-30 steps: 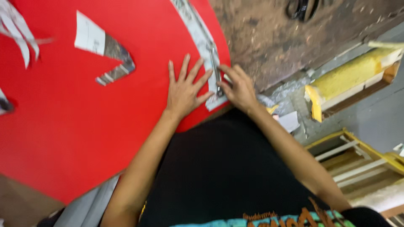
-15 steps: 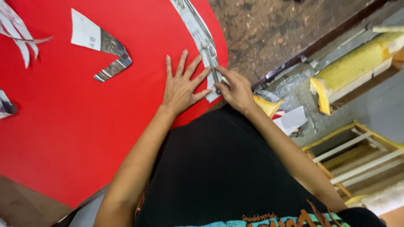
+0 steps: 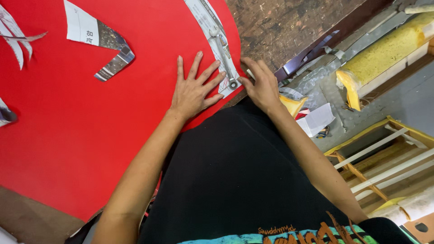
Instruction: The person places a paper template on a red fabric sheet, traces the template's outline with a white marker, and then cuts along the traced line using scissors. The cut piece is separated from the main fabric.
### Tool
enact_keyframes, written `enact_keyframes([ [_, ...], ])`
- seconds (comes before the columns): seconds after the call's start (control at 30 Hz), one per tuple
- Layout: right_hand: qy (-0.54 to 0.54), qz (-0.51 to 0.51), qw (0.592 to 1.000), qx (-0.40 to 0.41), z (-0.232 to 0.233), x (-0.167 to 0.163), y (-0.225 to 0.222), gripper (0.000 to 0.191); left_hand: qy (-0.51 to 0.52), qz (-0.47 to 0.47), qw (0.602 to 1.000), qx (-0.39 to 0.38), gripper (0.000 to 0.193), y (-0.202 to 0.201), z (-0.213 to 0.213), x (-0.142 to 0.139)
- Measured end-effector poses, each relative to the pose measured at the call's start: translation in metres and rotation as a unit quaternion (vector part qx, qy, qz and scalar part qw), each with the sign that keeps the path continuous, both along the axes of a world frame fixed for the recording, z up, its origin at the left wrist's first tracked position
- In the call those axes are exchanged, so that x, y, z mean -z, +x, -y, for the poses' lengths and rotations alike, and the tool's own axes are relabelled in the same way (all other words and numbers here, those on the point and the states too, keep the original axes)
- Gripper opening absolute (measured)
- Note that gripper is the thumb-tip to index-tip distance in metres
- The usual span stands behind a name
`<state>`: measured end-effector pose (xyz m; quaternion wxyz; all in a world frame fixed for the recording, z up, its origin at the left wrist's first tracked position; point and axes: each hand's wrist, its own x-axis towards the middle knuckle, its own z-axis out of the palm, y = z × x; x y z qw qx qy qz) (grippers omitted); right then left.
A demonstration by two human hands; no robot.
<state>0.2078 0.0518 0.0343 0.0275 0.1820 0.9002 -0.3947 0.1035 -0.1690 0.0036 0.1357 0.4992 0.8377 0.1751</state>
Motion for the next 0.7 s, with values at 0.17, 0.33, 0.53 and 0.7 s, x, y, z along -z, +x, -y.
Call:
enact_keyframes([
  [0.17,-0.007,-0.003,1.0,0.001,-0.001,-0.001,0.001,0.051,0.007,-0.011,1.0,-0.002,0.058,0.002,0.001,0.002],
  [0.33,-0.018,-0.027,0.999,0.006,-0.002,0.003,0.006,0.052,0.014,-0.018,1.0,-0.001,0.055,0.003,0.001,0.001],
  [0.53,-0.044,-0.056,0.997,0.009,-0.01,0.015,0.012,0.039,0.013,-0.029,0.999,0.006,0.054,0.004,-0.002,0.0],
  [0.7,-0.057,-0.03,0.997,-0.046,-0.005,0.02,0.004,0.017,0.015,-0.035,0.999,0.007,0.056,0.003,-0.002,0.002],
])
